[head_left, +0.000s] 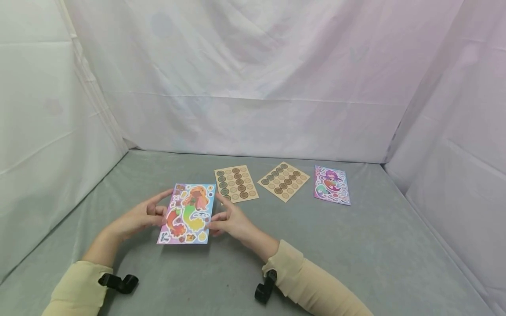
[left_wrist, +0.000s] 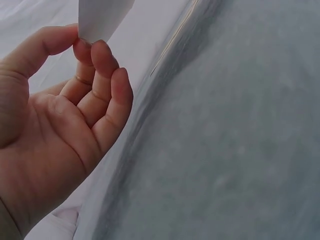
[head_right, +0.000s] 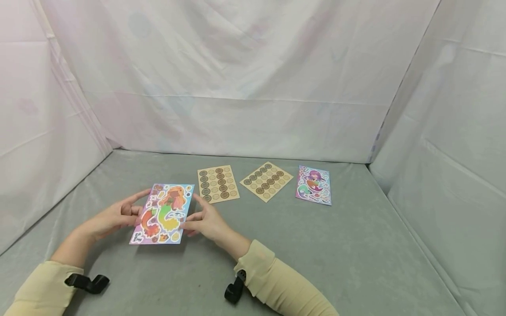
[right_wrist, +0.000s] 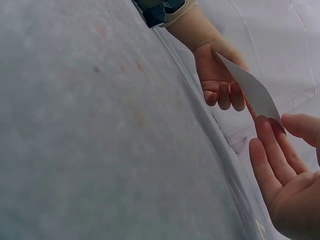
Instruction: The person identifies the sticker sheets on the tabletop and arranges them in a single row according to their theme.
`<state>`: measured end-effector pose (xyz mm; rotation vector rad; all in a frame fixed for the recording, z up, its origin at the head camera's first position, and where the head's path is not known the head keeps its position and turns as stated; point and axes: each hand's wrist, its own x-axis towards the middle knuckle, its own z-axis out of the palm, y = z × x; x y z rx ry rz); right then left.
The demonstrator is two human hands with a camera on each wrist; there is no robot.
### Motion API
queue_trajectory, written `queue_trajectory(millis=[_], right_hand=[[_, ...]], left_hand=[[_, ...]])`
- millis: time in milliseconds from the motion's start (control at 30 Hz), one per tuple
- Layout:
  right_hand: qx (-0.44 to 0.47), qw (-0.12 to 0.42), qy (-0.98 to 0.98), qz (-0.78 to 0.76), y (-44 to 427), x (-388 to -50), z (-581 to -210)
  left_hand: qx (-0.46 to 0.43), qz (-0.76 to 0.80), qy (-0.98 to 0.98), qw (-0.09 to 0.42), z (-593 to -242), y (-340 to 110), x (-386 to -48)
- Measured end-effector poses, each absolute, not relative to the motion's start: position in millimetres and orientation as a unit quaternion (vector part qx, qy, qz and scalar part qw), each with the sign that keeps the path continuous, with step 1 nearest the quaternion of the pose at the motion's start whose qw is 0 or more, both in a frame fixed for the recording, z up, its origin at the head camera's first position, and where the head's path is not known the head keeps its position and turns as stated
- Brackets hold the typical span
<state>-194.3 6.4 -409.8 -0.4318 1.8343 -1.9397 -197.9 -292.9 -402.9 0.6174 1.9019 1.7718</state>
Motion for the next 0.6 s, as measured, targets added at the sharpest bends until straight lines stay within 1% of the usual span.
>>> queue_trajectory(millis=[233,600], right_hand=[[-0.157,0.229,0.671,-0.688,5.3,-191.4,-411.6],[-0.140,0.245,0.691,-0.665,3.1,-184.3,-410.0]], left_hand=[[0.225,0.637,0.688,0.265,-404.3,-297.0,-198.0],[0.225,0.623,0.692,0.286,-404.7,-298.0,-197.1]])
